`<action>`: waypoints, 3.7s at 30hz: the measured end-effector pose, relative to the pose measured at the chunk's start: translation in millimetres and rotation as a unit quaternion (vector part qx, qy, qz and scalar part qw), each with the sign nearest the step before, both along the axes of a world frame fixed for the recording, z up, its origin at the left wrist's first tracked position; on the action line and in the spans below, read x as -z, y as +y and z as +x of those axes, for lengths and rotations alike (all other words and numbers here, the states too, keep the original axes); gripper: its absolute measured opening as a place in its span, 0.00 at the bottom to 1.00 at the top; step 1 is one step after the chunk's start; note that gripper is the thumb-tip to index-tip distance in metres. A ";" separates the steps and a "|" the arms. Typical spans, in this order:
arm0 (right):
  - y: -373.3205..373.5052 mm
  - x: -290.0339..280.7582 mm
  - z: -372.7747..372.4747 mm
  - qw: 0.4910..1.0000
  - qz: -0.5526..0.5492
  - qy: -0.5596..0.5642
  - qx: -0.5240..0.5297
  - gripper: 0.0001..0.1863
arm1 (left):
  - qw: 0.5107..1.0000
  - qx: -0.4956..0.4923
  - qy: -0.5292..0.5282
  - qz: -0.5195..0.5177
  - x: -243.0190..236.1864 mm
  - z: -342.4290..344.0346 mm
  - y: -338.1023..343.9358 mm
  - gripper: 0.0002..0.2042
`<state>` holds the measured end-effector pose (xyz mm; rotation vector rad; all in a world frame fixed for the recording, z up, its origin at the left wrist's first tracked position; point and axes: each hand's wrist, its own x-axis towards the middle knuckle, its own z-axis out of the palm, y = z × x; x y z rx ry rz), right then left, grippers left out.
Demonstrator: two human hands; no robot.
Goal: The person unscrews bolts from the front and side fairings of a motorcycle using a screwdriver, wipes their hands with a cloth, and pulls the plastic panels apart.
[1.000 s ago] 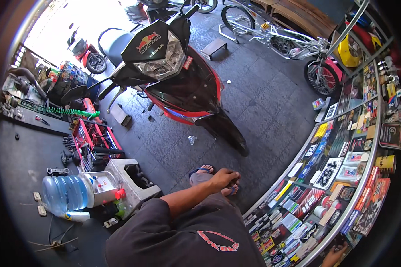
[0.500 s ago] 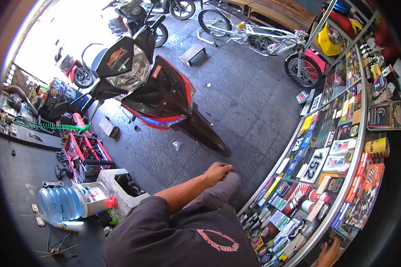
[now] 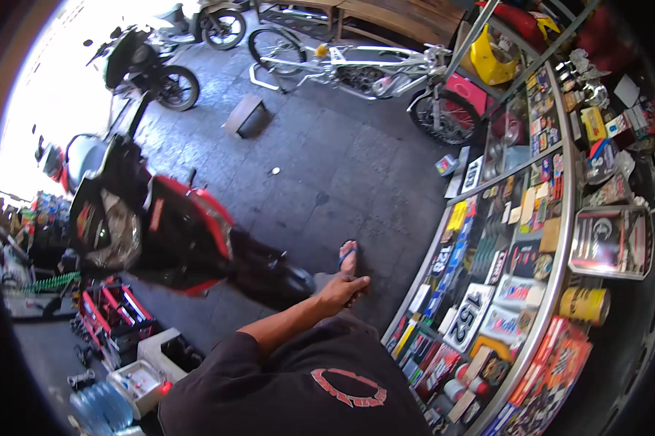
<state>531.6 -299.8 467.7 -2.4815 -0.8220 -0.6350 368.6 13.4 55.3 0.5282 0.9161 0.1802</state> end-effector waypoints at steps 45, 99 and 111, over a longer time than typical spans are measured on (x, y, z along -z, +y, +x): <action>1064.4 317.9 -581.4 0.027 -0.506 0.571 -0.645 0.18 | -0.040 -0.992 -0.022 0.119 -117.0 -266.0 447.3 0.21; 898.2 545.3 -599.0 -0.105 -0.901 0.396 -0.144 0.19 | 0.015 -0.682 0.660 -0.314 91.4 -365.4 562.2 0.13; 860.6 556.9 -598.4 -0.166 -0.901 0.265 -0.300 0.11 | 0.296 -0.183 0.897 -0.274 -15.7 -316.5 365.8 0.56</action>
